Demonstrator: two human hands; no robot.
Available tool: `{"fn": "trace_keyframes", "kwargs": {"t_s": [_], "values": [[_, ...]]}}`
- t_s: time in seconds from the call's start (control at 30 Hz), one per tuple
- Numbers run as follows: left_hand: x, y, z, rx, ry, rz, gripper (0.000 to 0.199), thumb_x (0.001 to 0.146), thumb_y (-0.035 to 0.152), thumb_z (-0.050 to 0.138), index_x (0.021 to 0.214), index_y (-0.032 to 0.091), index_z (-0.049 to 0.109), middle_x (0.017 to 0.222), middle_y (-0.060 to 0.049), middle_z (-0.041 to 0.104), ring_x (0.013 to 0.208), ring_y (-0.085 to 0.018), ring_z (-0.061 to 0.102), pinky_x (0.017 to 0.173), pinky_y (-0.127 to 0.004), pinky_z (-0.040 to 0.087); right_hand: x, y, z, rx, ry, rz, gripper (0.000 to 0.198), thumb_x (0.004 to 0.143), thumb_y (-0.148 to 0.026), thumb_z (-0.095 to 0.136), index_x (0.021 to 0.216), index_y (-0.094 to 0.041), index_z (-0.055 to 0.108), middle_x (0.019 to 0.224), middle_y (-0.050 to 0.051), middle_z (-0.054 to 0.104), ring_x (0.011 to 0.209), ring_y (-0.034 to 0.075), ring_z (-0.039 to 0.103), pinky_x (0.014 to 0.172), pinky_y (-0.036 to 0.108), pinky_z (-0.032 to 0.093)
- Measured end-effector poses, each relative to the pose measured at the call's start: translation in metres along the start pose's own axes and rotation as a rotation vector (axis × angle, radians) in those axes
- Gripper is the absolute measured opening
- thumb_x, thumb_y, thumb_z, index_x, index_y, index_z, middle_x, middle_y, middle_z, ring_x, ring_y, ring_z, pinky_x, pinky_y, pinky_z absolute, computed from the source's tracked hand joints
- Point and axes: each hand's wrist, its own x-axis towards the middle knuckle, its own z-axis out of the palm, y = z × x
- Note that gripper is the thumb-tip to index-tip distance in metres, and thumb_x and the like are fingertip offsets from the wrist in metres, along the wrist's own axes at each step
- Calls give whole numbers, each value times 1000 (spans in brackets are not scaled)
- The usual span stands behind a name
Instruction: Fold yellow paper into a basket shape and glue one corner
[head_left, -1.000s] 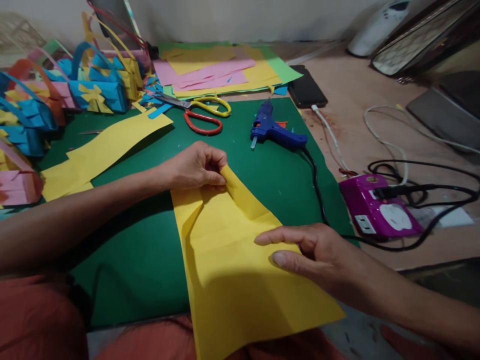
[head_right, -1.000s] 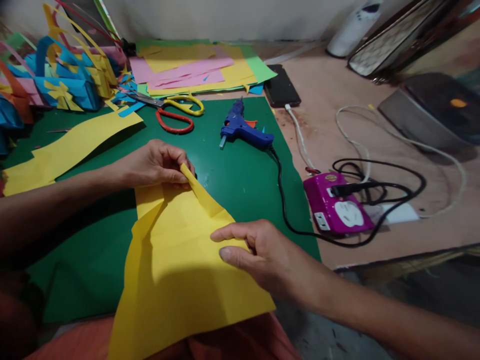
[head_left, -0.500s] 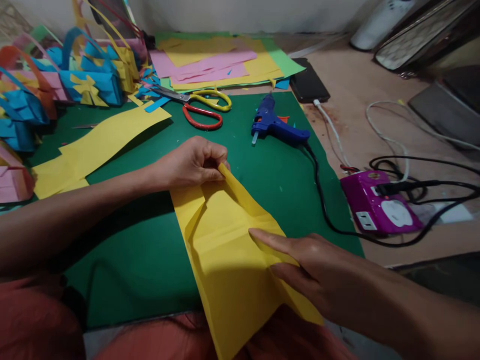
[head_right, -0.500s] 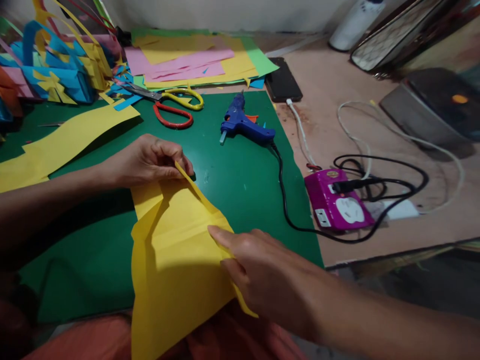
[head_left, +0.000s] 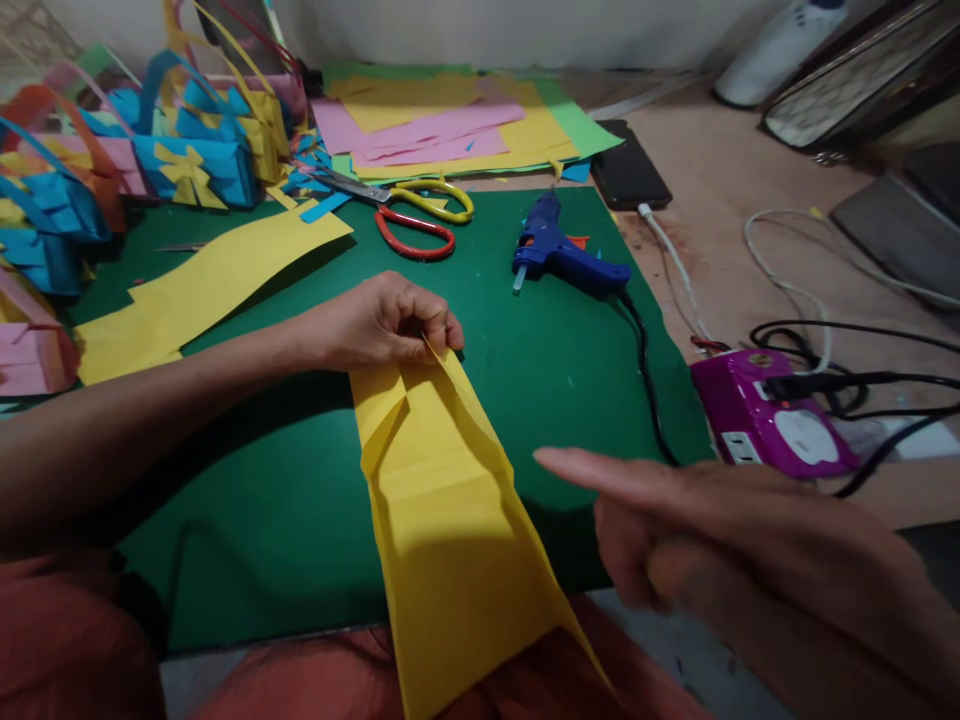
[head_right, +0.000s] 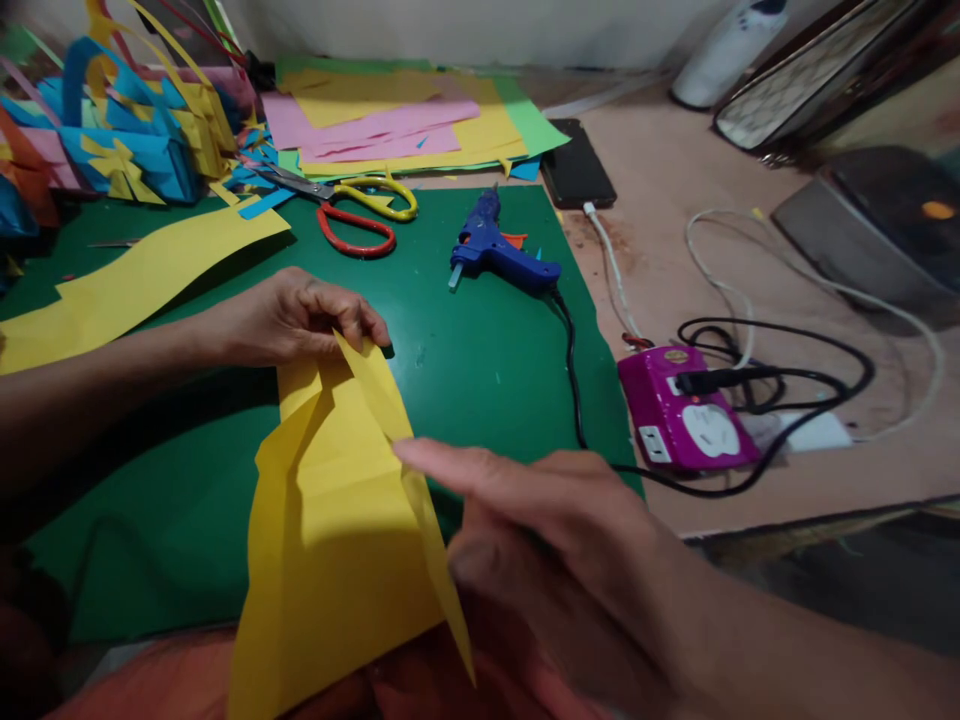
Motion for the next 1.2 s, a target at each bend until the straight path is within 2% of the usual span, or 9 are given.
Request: {"fn": "trace_keyframes", "kwargs": {"t_s": [0.1, 0.2, 0.3, 0.47, 0.73, 0.87, 0.97, 1.07, 1.2], "values": [[3, 0, -2, 64, -37, 62, 6, 72, 14, 55, 67, 14, 57, 88, -6, 69, 80, -13, 64, 70, -22, 49, 18, 14, -3, -361, 30, -268, 37, 92, -24, 37, 124, -21, 56, 73, 3, 65, 64, 14, 58, 57, 25, 43], [6, 0, -4, 163, -62, 122, 7, 73, 10, 52, 69, 14, 57, 91, -7, 69, 81, -13, 64, 70, -22, 48, 30, 28, 4, -687, -5, -443, 49, 84, -5, 31, 129, -16, 48, 73, 3, 62, 60, 14, 54, 54, 26, 38], [8, -2, -6, 294, -82, 173, 14, 72, 5, 48, 72, 14, 58, 94, -8, 69, 87, -13, 64, 75, -22, 48, 33, 34, 12, -867, 13, -523, 60, 74, 1, 32, 130, -16, 44, 70, 1, 59, 56, 14, 50, 50, 28, 30], [9, -5, -5, 438, -71, 214, 20, 75, 3, 45, 69, 15, 61, 92, -7, 68, 86, -13, 63, 71, -21, 47, 34, 31, 15, -975, -18, -518, 62, 70, 1, 36, 129, -14, 44, 68, 1, 57, 55, 15, 49, 48, 29, 24], [4, -4, -5, 593, -115, 184, 27, 82, 9, 45, 86, 17, 70, 106, -7, 65, 89, -14, 63, 74, -20, 45, 38, 32, 16, -1088, 45, -526, 61, 70, 0, 38, 129, -14, 43, 62, -1, 54, 51, 14, 48, 48, 30, 15], [2, 5, -4, 843, -203, 181, 28, 78, 6, 48, 89, 19, 70, 116, -5, 62, 96, -18, 59, 72, -23, 43, 41, 23, 13, -1154, -39, -491, 60, 69, 0, 41, 127, -16, 46, 62, -1, 55, 49, 14, 51, 47, 30, 11], [0, 16, 0, 1023, -275, 149, 33, 75, 2, 48, 94, 20, 68, 117, -5, 61, 95, -19, 57, 66, -23, 41, 42, 19, 13, -1205, -75, -459, 60, 70, 0, 44, 127, -17, 47, 63, 0, 57, 51, 14, 54, 47, 30, 12], [-3, 26, 5, 1109, -263, 138, 30, 78, 4, 48, 95, 20, 67, 113, -7, 62, 95, -21, 55, 66, -25, 41, 43, 18, 12, -1207, -129, -420, 61, 72, -1, 45, 131, -18, 44, 66, 1, 59, 52, 14, 54, 46, 30, 12], [-10, 38, 13, 1141, -224, 261, 22, 86, 12, 45, 86, 18, 65, 106, -8, 62, 102, -24, 52, 75, -31, 42, 48, 14, 8, -1180, -214, -334, 66, 74, -4, 47, 136, -24, 40, 70, 0, 63, 53, 13, 56, 45, 29, 10]]}}
